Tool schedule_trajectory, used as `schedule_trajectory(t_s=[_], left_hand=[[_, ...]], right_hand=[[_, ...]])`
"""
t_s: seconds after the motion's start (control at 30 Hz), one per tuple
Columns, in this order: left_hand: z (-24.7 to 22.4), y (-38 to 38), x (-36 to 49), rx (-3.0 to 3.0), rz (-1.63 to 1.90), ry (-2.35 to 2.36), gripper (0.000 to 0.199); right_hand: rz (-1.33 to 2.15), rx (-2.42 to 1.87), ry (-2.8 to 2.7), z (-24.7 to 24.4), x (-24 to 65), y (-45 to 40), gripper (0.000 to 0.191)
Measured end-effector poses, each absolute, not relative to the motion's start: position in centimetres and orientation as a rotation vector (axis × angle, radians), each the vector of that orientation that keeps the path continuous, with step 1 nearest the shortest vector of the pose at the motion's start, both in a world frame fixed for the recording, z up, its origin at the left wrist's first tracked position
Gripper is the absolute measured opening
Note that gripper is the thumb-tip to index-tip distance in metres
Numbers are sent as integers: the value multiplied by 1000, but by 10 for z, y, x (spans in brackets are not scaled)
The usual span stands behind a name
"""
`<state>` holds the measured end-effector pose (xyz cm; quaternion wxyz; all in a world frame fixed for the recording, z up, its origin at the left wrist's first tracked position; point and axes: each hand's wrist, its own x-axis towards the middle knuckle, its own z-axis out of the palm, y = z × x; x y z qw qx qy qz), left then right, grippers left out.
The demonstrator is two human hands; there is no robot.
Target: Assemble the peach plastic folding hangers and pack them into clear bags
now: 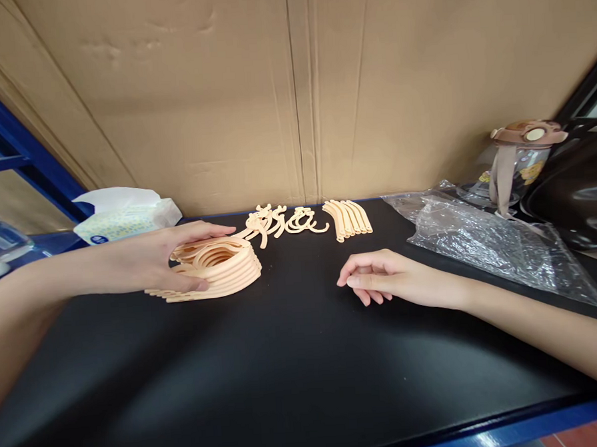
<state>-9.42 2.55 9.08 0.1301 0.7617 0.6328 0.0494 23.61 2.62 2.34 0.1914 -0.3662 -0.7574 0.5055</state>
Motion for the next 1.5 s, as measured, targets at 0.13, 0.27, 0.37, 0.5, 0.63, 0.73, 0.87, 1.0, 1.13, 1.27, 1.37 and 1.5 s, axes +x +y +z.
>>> schedule_trajectory(t_s=[0.13, 0.27, 0.37, 0.5, 0.63, 0.73, 0.87, 1.0, 1.13, 1.27, 1.37, 1.5], left_hand=[[96, 29, -99, 2185, 72, 1736, 75], [96, 33, -105, 2294, 112, 1701, 77], [97, 37, -109, 2330, 23, 1638, 75], [99, 39, -111, 2351, -22, 1582, 67], [100, 39, -108, 2307, -34, 1594, 66], [101, 38, -108, 2318, -35, 1600, 67], [100, 38, -110, 2302, -30, 1619, 72], [96, 37, -108, 2234, 37, 1662, 77], [94, 35, -91, 2454, 282, 1612, 70], [85, 28, -63, 2812, 521, 1402, 48], [67, 19, -44, 3048, 532, 1174, 41], [42, 8, -28, 3099, 420, 968, 42]], right_hand=[[1418, -1009, -2137, 23, 236, 27, 29], [1420, -1013, -2148, 23, 236, 27, 30], [1419, -1008, -2145, 23, 236, 27, 30], [1418, -1013, -2141, 24, 235, 26, 29], [1414, -1014, -2142, 24, 235, 26, 29], [1412, -1017, -2148, 24, 235, 26, 28], [1407, -1015, -2154, 25, 235, 26, 29], [1406, -1010, -2156, 25, 236, 26, 29], [1409, -1007, -2155, 25, 236, 26, 29], [1409, -997, -2154, 25, 236, 27, 28], [1411, -985, -2150, 25, 237, 27, 27], [1422, -963, -2143, 23, 235, 27, 29]])
